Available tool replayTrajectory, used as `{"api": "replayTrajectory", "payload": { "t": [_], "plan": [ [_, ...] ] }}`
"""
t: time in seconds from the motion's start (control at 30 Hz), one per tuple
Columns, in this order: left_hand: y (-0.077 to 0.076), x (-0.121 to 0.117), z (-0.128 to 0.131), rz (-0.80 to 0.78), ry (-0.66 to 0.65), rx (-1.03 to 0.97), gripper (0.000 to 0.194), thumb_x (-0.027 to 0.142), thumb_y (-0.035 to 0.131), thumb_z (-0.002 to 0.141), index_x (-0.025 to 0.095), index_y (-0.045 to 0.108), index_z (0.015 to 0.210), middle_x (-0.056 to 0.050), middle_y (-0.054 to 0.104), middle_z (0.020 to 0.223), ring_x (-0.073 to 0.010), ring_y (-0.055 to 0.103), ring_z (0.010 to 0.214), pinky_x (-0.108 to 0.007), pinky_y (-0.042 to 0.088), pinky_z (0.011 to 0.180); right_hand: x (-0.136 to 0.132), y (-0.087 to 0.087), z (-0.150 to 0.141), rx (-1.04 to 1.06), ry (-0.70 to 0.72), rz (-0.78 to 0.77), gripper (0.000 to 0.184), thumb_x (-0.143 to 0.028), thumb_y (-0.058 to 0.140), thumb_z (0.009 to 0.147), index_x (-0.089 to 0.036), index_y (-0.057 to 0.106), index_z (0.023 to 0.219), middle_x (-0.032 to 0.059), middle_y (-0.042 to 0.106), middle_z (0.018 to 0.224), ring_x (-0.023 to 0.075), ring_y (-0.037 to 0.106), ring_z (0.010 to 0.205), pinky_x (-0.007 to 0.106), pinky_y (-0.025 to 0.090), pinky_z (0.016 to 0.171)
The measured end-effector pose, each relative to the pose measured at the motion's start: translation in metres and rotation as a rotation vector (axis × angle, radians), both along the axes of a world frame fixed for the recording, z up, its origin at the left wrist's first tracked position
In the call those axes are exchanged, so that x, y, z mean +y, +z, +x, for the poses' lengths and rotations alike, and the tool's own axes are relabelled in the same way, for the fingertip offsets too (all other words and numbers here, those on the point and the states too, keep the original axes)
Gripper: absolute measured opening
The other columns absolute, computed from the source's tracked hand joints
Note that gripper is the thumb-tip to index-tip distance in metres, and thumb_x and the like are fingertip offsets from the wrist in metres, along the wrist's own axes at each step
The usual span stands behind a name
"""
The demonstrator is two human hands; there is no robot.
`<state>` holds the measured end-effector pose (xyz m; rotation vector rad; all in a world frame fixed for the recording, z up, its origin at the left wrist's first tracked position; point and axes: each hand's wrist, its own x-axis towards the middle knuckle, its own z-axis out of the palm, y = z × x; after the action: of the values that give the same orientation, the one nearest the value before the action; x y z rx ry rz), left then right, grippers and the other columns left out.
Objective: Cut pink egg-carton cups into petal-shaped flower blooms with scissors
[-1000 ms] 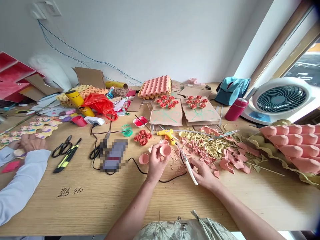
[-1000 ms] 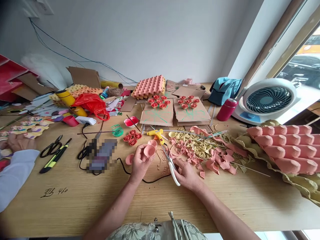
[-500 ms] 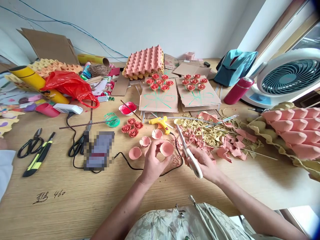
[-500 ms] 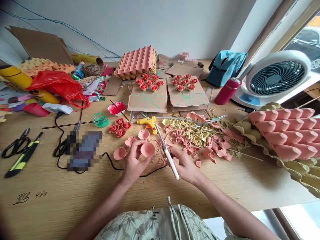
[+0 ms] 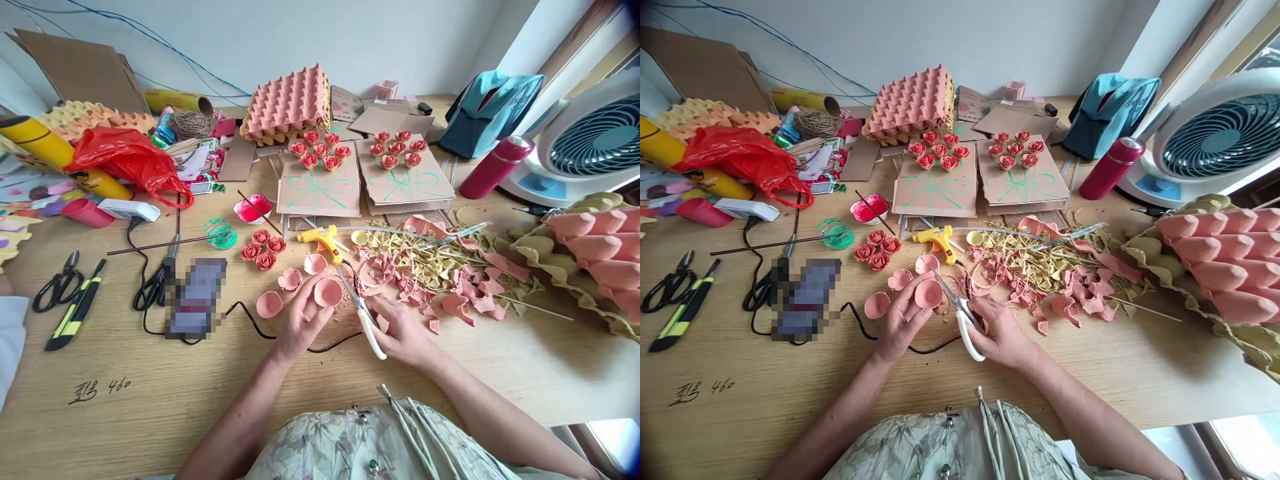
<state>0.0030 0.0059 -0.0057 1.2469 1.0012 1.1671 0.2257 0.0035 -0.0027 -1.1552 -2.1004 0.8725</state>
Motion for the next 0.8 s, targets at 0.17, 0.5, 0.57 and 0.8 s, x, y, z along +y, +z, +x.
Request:
{"api": "replayTrajectory", "payload": {
  "t": [0.17, 0.5, 0.57, 0.8],
  "plan": [
    [-0.011, 0.002, -0.003, -0.040, -0.042, -0.157, 0.045, 0.039, 0.070, 0.086, 0.026, 0.056, 0.127, -0.005, 0.066, 0.111, -0.0161, 0.065, 0.083, -0.030, 0.058, 0.072, 0.001, 0.001, 0.000, -0.017, 0.013, 0.029, 0.025, -0.034, 0.053, 0.096, -0.023, 0.049, 0.074, 0.0000, 0.053, 0.069, 0.0160, 0.047, 0.065, 0.029, 0.039, 0.064],
    [-0.006, 0.005, -0.005, -0.192, -0.036, -0.416, 0.043, 0.054, 0.074, 0.076, 0.025, 0.070, 0.108, -0.007, 0.070, 0.108, -0.0221, 0.066, 0.090, -0.036, 0.059, 0.075, -0.001, 0.013, -0.001, 0.308, 0.126, -0.405, 0.041, -0.057, 0.057, 0.093, -0.020, 0.057, 0.075, 0.0002, 0.058, 0.068, 0.0134, 0.051, 0.058, 0.026, 0.040, 0.054],
    [-0.005, 0.004, -0.006, -0.228, -0.051, -0.465, 0.049, 0.058, 0.076, 0.072, 0.026, 0.069, 0.108, -0.008, 0.070, 0.115, -0.0280, 0.067, 0.103, -0.041, 0.060, 0.081, -0.003, 0.011, -0.002, 0.473, 0.210, -0.640, 0.051, -0.070, 0.058, 0.088, -0.020, 0.058, 0.077, -0.0016, 0.054, 0.063, 0.0110, 0.046, 0.049, 0.024, 0.036, 0.046],
    [-0.011, 0.004, -0.009, -0.262, -0.260, -0.524, 0.043, 0.049, 0.072, 0.081, 0.023, 0.068, 0.115, -0.008, 0.072, 0.110, -0.0303, 0.069, 0.104, -0.044, 0.056, 0.089, -0.005, -0.010, -0.007, 0.708, 0.303, -0.820, 0.059, -0.076, 0.057, 0.086, -0.017, 0.059, 0.090, -0.0039, 0.049, 0.056, 0.0086, 0.040, 0.042, 0.022, 0.028, 0.039]
  ]
}}
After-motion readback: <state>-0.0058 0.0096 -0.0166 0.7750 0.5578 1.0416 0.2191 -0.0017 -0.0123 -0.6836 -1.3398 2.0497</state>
